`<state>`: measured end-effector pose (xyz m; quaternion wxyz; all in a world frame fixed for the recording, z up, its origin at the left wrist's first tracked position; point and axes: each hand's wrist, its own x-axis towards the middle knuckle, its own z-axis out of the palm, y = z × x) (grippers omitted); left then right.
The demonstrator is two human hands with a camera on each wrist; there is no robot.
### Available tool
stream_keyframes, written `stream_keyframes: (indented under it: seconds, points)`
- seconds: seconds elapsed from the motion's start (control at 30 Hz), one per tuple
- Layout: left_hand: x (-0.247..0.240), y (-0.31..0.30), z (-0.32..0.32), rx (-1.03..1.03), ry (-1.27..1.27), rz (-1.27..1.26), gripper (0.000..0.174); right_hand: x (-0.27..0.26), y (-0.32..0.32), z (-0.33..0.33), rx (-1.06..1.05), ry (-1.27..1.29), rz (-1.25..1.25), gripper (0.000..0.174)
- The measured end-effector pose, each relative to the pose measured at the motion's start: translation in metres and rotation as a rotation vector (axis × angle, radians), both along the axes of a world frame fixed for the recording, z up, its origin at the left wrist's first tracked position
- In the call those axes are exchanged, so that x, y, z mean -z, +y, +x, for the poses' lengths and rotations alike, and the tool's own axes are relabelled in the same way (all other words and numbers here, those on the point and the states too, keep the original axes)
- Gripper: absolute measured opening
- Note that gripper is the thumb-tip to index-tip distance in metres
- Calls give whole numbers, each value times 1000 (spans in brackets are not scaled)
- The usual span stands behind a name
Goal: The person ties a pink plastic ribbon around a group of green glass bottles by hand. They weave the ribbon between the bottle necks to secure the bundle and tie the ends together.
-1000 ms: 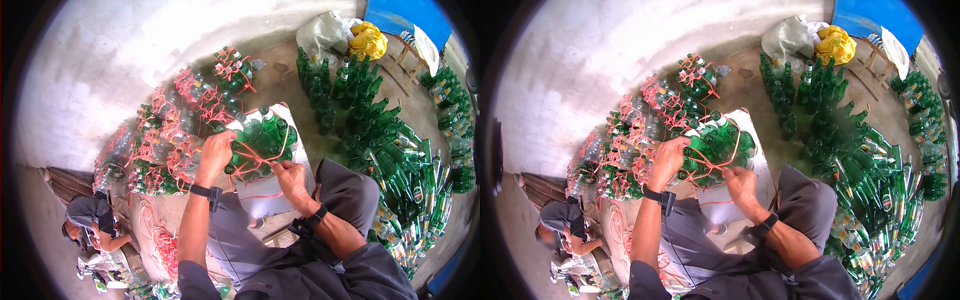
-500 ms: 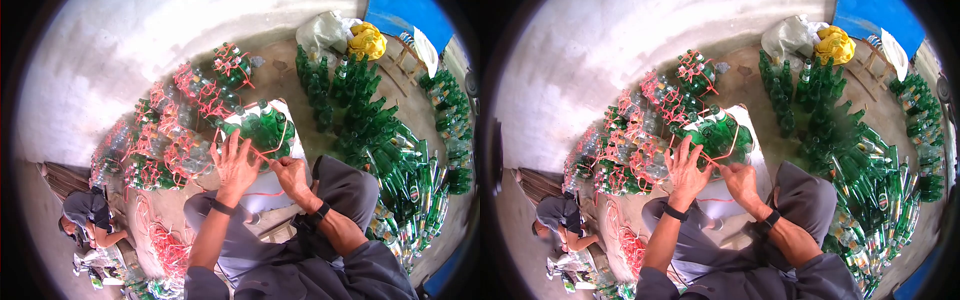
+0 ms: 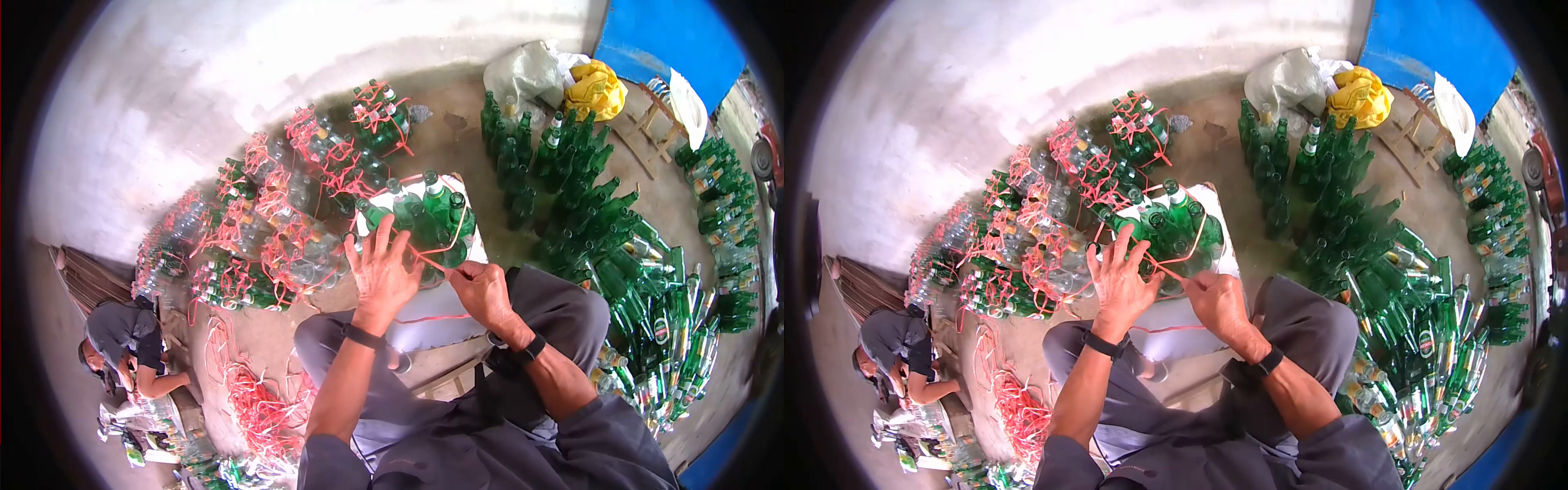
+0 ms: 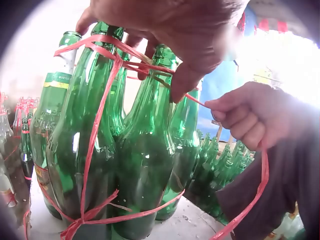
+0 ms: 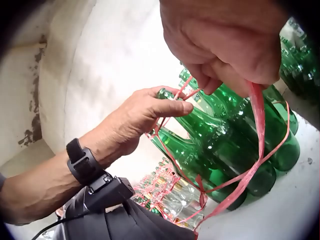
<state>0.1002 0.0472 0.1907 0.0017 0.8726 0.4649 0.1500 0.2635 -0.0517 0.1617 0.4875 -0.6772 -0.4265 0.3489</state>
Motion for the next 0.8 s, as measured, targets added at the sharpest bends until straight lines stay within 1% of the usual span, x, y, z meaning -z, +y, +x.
stream_keyframes:
  seconds: [0.13, 0.2, 0.3, 0.33, 0.4, 0.47, 0.53, 0.6, 0.63, 0.7, 0.8]
  points:
    - [-2, -2, -1, -11, -28, 9, 58, 6, 1, 5, -9, -44, 48, 26]
    - [-3, -2, -2, -9, -13, -4, 58, 14, 1, 5, -7, -51, -44, 25]
    - [-3, -3, -2, -11, -37, 3, 58, 13, 0, 6, -26, -79, -74, 25]
    - [-7, -4, -3, -11, -14, -53, 52, 11, -1, 6, -29, -89, -76, 25]
    - [-4, -4, -5, -7, -37, -45, 51, 5, -2, 6, -25, -151, -1, 26]
    - [-2, -3, -5, -5, -60, -32, 51, 0, -3, 7, -33, -187, -7, 25]
    - [-1, -3, -6, -10, -54, -23, 54, -4, -2, 7, -43, -220, -13, 25]
    - [-2, -3, -7, -6, -60, -23, 55, -5, -1, 9, -68, -329, -1, 24]
    - [-2, -3, -8, 2, -60, -23, 55, -5, -1, 8, -70, -334, -5, 24]
    - [0, -3, -10, 7, -73, -25, 56, -5, -2, 9, -67, -356, 101, 25]
    - [5, -3, -12, 10, -94, -27, 57, -11, -1, 13, -110, -432, 125, 23]
